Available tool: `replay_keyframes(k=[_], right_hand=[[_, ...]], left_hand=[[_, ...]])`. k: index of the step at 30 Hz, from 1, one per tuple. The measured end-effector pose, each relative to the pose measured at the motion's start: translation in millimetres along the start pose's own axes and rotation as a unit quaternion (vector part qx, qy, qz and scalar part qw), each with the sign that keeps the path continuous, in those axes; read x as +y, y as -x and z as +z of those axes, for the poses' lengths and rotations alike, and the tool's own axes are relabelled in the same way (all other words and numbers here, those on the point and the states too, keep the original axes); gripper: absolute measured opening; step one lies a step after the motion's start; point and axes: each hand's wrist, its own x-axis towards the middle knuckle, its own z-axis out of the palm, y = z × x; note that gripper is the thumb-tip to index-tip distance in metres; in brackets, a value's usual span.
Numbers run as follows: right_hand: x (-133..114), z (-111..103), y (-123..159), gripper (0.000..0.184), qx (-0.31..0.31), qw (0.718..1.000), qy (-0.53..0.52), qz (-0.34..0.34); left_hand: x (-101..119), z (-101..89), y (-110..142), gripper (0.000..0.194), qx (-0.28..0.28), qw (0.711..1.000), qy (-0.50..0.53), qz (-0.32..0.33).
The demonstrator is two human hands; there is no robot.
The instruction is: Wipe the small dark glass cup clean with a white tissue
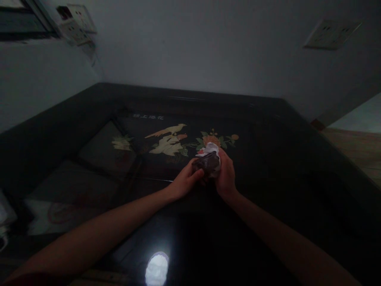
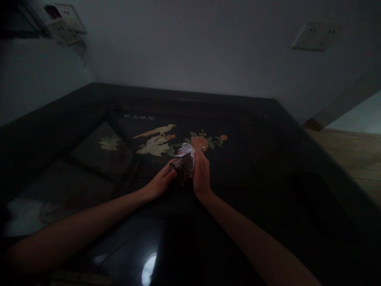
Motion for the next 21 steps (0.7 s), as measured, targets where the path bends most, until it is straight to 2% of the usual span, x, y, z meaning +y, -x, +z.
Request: replay_keyframes(k=[3,5,7,9,12,14,15,17,21], right_hand=[[0,-2,-3,0.035,-0.031,0.999,0.032,-0.021],[-4,-5,-6,0.036,-0.072,0.993,0.052,-0.081],[-10,-9,-8,0.035,-0.123,0.974,0.085,-0.172],[-16,-13,-10,0.033,-0.172,0.937,0.149,-0.264],[-22,-16,-12,0.030,-0.222,0.861,0.258,-0.379],[-22,-17,-13,0.030,-0.228,0.822,0.300,-0.427],[-22,-17,-13,0.030,-0.226,0.814,0.308,-0.437],[-20,-16,-11,0.030,-0.218,0.824,0.301,-0.427],[-17,-12,-9,0.031,-0.188,0.898,0.209,-0.339]], left_hand=[[-3,-0.4,-1,0.073,-0.001,1.000,0.001,0.008],[-4,-0.7,-1,0.070,-0.004,1.000,0.005,0.015],[-5,-0.7,-2,0.068,-0.006,1.000,0.009,0.020],[-5,-0.3,-2,0.066,-0.003,1.000,0.004,0.018],[-2,0.5,-1,0.065,0.016,1.000,-0.019,0.013],[0,1.1,-1,0.063,0.029,0.999,-0.029,0.015],[0,1.3,-1,0.064,0.030,0.999,-0.028,0.016],[1,1.5,-1,0.063,0.023,0.999,-0.022,0.015],[0,0.9,-2,0.063,0.010,1.000,-0.001,0.006]])
